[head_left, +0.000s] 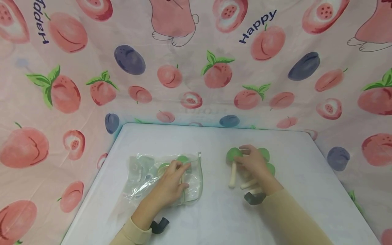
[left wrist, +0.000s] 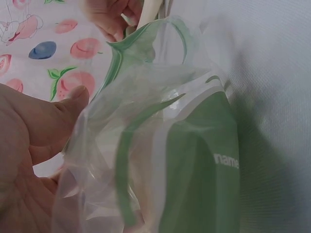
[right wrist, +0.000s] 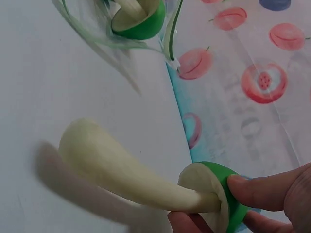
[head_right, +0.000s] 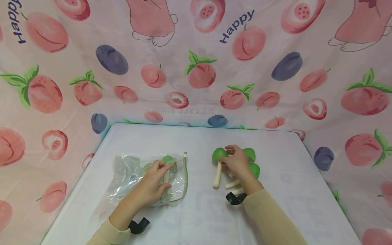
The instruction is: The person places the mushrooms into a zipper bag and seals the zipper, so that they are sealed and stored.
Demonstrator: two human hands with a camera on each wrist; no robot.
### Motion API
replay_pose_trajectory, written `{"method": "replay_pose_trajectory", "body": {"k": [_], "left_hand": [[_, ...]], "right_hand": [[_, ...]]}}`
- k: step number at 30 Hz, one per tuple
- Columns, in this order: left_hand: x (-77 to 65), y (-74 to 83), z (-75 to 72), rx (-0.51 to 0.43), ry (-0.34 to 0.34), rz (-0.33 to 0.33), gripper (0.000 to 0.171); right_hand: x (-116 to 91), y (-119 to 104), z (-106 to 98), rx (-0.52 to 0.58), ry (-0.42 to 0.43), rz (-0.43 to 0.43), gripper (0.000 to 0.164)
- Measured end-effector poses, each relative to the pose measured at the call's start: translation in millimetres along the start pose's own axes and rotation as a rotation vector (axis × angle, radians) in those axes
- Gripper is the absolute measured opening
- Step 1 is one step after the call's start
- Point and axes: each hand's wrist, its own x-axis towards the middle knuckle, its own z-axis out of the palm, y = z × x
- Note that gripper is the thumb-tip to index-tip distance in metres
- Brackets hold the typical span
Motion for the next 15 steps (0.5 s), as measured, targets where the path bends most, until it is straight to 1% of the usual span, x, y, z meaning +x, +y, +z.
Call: {"method": "replay_pose_trajectory", "body": {"k": [6,15], "left_hand": [[-0.1,-0.1,0.6,0.005,0.007,0.011,0.070],[-0.5,0.7,0.5,0.007,0.005,0.010,0.069]], "right_hand": [[-7.9,-8.4,8.5,0.081,-0.016,0.004,0.061],[-17.8,-13.7,23.5,0.135,-0.048,0.014,0.061]]}}
